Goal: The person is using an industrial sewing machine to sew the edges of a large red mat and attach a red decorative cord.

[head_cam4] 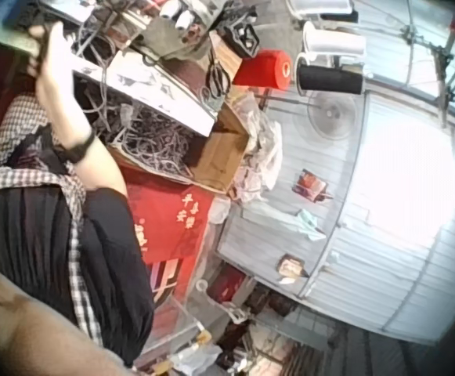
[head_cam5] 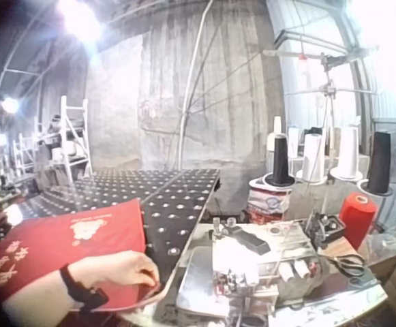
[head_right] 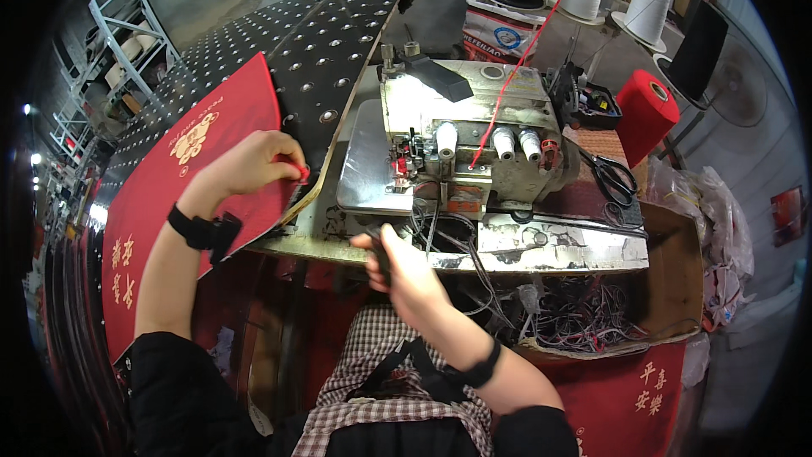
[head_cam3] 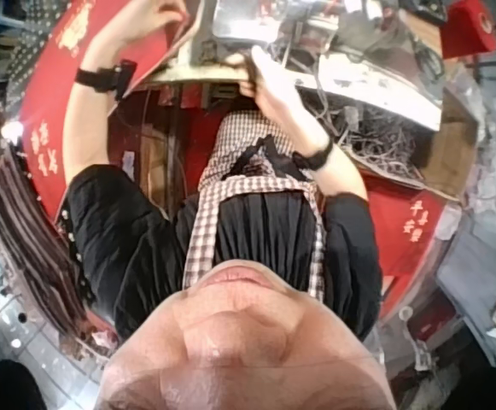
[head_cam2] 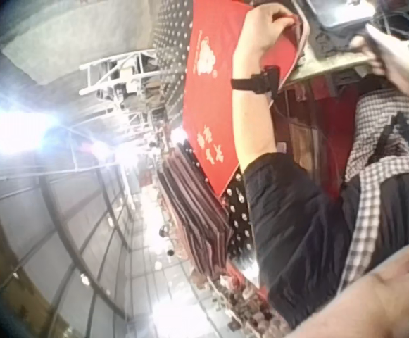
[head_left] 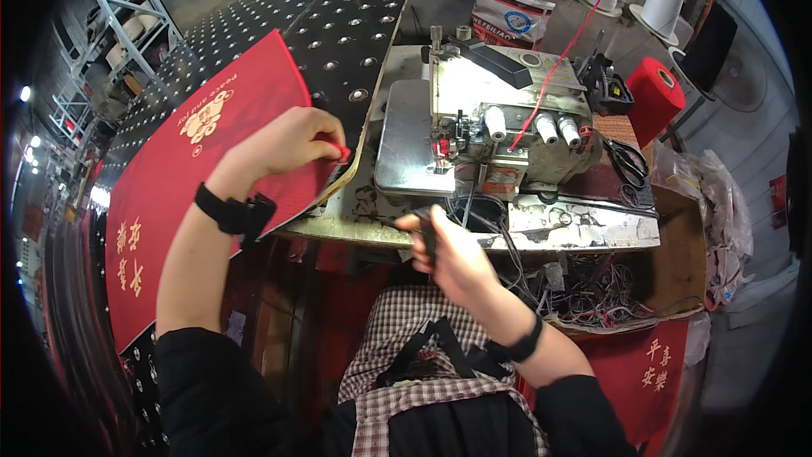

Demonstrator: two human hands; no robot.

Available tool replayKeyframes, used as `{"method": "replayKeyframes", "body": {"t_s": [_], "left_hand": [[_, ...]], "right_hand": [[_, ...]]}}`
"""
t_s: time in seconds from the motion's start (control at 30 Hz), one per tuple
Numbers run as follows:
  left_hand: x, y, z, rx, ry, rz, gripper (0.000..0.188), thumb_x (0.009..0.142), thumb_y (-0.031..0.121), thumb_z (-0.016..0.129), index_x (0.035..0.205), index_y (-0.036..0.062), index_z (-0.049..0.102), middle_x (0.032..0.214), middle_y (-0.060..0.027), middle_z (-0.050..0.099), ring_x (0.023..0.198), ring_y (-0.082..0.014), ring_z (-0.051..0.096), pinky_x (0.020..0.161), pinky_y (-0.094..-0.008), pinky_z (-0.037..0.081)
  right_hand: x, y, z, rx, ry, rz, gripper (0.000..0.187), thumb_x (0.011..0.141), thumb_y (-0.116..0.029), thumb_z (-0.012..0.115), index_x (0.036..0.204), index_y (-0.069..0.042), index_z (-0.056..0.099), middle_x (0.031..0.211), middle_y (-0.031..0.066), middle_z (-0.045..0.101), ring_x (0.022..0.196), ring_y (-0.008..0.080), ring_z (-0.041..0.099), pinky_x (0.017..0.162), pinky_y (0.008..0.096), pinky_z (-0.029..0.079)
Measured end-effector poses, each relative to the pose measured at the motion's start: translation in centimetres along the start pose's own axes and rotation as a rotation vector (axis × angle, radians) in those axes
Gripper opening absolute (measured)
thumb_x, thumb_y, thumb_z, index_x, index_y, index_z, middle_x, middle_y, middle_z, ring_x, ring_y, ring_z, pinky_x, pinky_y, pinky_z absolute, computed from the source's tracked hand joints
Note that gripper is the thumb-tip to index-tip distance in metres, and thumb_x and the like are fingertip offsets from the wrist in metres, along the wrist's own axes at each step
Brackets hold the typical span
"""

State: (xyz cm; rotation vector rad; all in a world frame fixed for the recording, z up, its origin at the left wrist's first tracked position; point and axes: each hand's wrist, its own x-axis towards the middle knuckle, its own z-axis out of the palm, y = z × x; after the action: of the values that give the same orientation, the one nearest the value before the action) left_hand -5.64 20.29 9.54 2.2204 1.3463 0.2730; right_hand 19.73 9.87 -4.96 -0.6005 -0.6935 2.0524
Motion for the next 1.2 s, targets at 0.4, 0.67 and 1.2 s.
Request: {"method": "replayKeyframes", "body": {"t_s": [0.4,0.67,1.2], "left_hand": [[2.2,-0.7,1.3,0.128,0.474,0.068,0.029,0.091,0.018,0.064,0.115,0.0011,0.067,0.101,-0.0134,0.071,0.092,-0.0246,0.069,0.081,-0.0353,0.053],[11.7,4.7,4.3,-0.648,0.643,0.075,0.026,0.098,0.021,0.060,0.118,0.0066,0.069,0.097,-0.0032,0.071,0.088,-0.0068,0.062,0.075,-0.0236,0.049],[16.3,2.1,5.0,-0.534,0.726,-0.023,0.018,0.092,0.019,0.068,0.095,0.0006,0.069,0.078,-0.0023,0.067,0.069,-0.0095,0.058,0.062,-0.0246,0.044]], "right_hand": [[-10.9,-12.2,-20.2,-1.977,1.135,-0.663,0.034,0.083,-0.011,0.068,0.116,-0.004,0.067,0.106,0.0127,0.062,0.101,0.0315,0.057,0.092,0.0420,0.042],[-2.1,-7.7,-6.3,-1.537,0.237,-1.022,0.018,0.081,-0.002,0.070,0.099,0.000,0.070,0.087,0.0140,0.066,0.074,0.0299,0.064,0.069,0.0362,0.052],[5.1,-7.0,-2.5,-1.923,0.243,-1.131,0.010,0.077,-0.003,0.065,0.085,-0.007,0.060,0.083,0.0067,0.056,0.080,0.0241,0.061,0.070,0.0335,0.052]]}}
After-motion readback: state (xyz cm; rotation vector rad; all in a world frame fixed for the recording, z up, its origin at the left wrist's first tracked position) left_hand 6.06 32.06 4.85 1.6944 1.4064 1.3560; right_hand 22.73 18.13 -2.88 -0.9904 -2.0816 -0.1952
